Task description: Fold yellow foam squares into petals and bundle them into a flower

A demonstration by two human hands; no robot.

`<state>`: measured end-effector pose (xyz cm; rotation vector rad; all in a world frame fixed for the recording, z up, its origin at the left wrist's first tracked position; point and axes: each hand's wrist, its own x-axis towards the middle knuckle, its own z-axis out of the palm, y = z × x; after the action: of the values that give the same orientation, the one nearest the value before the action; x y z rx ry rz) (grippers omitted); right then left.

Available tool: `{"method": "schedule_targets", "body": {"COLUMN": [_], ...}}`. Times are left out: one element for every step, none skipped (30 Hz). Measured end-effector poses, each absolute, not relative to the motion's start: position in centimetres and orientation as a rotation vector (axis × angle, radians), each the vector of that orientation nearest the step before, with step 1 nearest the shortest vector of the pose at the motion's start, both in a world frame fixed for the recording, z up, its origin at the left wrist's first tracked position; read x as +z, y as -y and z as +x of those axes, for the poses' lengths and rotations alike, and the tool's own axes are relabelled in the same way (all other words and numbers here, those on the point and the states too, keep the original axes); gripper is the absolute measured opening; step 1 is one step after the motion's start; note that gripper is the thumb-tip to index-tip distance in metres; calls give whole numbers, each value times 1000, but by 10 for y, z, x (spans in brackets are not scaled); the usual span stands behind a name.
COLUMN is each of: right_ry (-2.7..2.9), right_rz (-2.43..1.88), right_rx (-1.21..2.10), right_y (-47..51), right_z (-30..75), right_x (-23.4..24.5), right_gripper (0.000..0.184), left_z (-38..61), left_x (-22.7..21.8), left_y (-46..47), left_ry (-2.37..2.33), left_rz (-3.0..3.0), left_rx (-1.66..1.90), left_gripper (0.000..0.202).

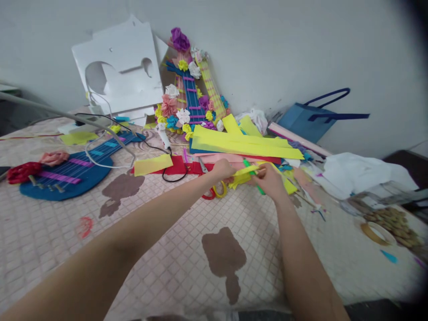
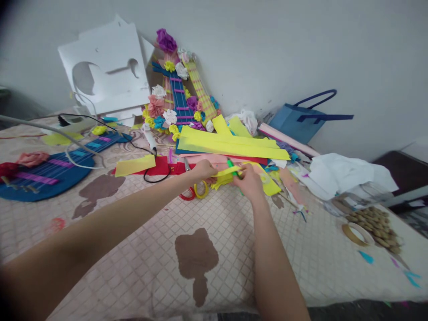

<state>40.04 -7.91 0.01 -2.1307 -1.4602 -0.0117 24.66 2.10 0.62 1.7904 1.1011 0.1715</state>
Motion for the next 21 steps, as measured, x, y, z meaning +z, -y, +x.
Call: {"method": "schedule_targets", "body": {"right_ry": [1369, 1222, 1135, 1113, 1134, 1189, 1265, 1341, 1416, 1490, 1575, 1642, 1688, 1715, 1730, 1738, 1745, 1748, 1745, 1735, 1708], "right_rz": [-2152, -2157, -2138, -2102, -2061, -2024, -2004, -2008, -2036, -2085, -2143, -2211, -2265, -2295, -2314, -2316, -2310, -2303, -2287, -2260, -2215], "right_rx": [-80, -193, -278, -316, -316, -281, -226, -187, -157, -139, -117, -102, -94, -87, -84, -83, -81, -87, -100, -122, -161], "right_y": [82, 85, 87, 88, 88, 87, 85, 83, 81, 80, 79, 78, 78, 79, 79, 80, 81, 81, 82, 81, 81], "right_z": [404, 407, 408, 408, 406, 402, 396, 389, 381, 374, 367, 361, 358, 355, 355, 355, 356, 358, 360, 361, 361], "right_x": [5, 10, 14, 17, 18, 18, 17, 15, 12, 8, 5, 1, -2, -4, -6, -7, -8, -8, -7, -6, -5], "right_gripper": [29, 31, 32, 33, 35, 36, 38, 39, 38, 38, 36, 35, 32, 30, 29, 28, 29, 29, 31, 31, 31], "left_z": [248, 248, 249, 249, 249, 249, 248, 248, 248, 248, 249, 249, 249, 248, 247, 243, 239, 232, 223, 211, 198], "left_x": [6, 6, 5, 5, 4, 4, 3, 3, 4, 5, 7, 10, 14, 19, 23, 28, 32, 35, 37, 39, 39], "left_y": [-22, -23, -24, -25, -25, -25, -25, -25, -24, -22, -21, -19, -16, -14, -10, -7, -3, 0, 4, 7, 9], "left_ry": [-1107, -1110, -1114, -1119, -1125, -1131, -1138, -1144, -1149, -1154, -1160, -1166, -1176, -1190, -1206, -1224, -1237, -1240, -1235, -1225, -1217], "left_rz": [1807, 1823, 1842, 1866, 1892, 1919, 1948, 1979, 2012, 2050, 2094, 2146, 2206, 2270, 2337, 2403, 2466, 2525, 2582, 2635, 2682], "left_rx": [165, 164, 168, 180, 194, 207, 216, 220, 219, 213, 206, 202, 203, 210, 225, 246, 273, 301, 330, 358, 380], "left_gripper": [31, 29, 27, 25, 24, 24, 24, 25, 25, 26, 26, 25, 22, 20, 19, 20, 21, 22, 23, 23, 24]}}
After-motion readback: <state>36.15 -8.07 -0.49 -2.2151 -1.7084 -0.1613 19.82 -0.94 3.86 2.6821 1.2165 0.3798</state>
